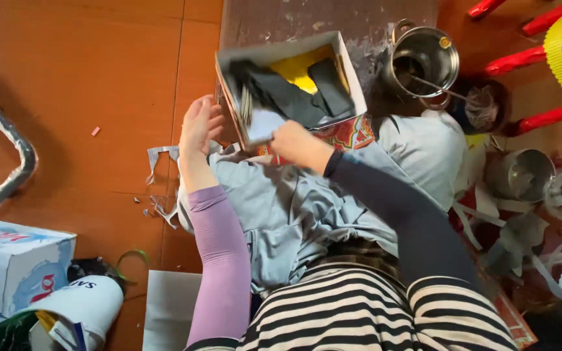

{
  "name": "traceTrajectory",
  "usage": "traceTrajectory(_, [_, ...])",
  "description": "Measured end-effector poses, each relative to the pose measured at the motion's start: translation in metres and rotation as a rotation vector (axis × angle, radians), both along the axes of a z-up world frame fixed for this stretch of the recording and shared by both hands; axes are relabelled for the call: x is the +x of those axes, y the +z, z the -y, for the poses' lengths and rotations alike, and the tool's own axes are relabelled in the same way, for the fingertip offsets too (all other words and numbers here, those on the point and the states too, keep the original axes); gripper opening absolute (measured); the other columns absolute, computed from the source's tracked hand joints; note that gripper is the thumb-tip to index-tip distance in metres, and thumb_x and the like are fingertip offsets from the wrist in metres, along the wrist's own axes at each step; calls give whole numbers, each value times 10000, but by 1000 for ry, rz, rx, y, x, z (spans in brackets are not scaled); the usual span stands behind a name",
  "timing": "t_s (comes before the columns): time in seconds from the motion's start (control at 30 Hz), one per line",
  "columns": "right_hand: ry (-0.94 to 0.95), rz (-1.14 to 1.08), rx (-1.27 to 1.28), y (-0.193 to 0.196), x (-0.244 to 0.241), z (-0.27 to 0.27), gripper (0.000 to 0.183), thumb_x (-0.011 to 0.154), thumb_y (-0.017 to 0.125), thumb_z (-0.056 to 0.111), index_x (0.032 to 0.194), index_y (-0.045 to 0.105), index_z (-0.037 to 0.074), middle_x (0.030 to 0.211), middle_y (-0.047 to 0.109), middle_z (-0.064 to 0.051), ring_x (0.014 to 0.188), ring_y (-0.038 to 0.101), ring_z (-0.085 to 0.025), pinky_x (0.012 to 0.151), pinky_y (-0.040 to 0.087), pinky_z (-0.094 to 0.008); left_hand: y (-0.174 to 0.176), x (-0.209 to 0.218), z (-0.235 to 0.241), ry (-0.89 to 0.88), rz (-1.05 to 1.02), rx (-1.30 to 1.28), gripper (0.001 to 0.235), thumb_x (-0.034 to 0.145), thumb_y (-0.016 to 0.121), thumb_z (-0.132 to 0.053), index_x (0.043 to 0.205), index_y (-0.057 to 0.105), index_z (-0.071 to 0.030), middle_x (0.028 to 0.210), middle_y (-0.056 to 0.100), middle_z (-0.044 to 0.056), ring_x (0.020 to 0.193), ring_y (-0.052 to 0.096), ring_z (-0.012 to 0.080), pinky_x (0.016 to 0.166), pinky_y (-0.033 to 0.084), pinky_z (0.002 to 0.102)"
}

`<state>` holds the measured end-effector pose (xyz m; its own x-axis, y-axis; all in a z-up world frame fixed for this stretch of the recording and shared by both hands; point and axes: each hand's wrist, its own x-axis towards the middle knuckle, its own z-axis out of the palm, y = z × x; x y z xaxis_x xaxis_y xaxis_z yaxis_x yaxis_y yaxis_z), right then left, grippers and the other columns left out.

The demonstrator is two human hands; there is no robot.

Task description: Assembling and decorating large traditional paper votive horse offerings.

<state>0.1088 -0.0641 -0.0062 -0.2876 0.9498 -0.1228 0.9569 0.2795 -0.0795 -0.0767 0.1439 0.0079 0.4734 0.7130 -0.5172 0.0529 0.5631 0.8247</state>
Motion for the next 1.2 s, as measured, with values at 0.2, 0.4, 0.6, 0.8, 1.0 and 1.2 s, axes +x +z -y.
traceTrajectory(0.2, [-231, -294, 301, 14, -30, 78, 148, 778, 647, 196, 861, 710, 90, 1163, 698, -137, 1157, 641, -308, 957, 492, -440, -20, 21, 4, -280, -278, 135, 404, 1059, 548, -355, 1399, 603, -143, 1171, 687, 21, 955, 652, 136, 771, 531, 298])
traceTrajectory(0.4, [-786, -709, 95, 58, 20, 115, 197, 960, 603, 65, 1115, 723, 60, 1034, 717, -121, 974, 661, -351, 800, 509, -456, -102, 17, -14, -250, -247, 597, 423, 1049, 700, -216, 1409, 595, -18, 1221, 715, 96, 1077, 646, 228, 889, 512, 352])
traceTrajectory(0.6, [-684, -465, 677, 87, 67, 67, 204, 929, 617, 18, 1111, 704, 46, 1105, 730, -90, 1041, 684, -289, 968, 508, -427, -38, 33, 22, -536, -692, 705, 805, 850, 809, -101, 1499, 334, -73, 1203, 708, 170, 1115, 685, 308, 913, 526, 413])
traceTrajectory(0.8, [-721, -269, 578, 11, 51, 57, 221, 900, 637, 95, 1112, 700, 80, 1344, 634, -161, 1293, 573, -314, 1120, 338, -577, -130, -10, -33, -554, -174, 680, 955, 748, 631, 50, 1614, 304, -186, 1389, 672, 160, 1211, 691, 300, 936, 582, 419])
traceTrajectory(1.0, [-900, -456, 483, 18, 66, 172, 294, 849, 678, 83, 1141, 689, 122, 1380, 599, -141, 1340, 532, -324, 1152, 301, -632, -86, -7, -36, -570, -500, 613, 919, 770, 549, 113, 1626, 371, -170, 1160, 678, 27, 871, 659, 168, 615, 515, 350])
traceTrajectory(1.2, [-1317, -196, 711, 36, 121, 373, 168, 881, 703, 21, 1044, 706, 57, 1162, 682, -114, 1090, 597, -357, 953, 462, -504, 12, 30, 16, -480, -776, 581, 677, 992, 574, -85, 1624, 336, -129, 1142, 616, 59, 839, 617, 205, 698, 527, 347])
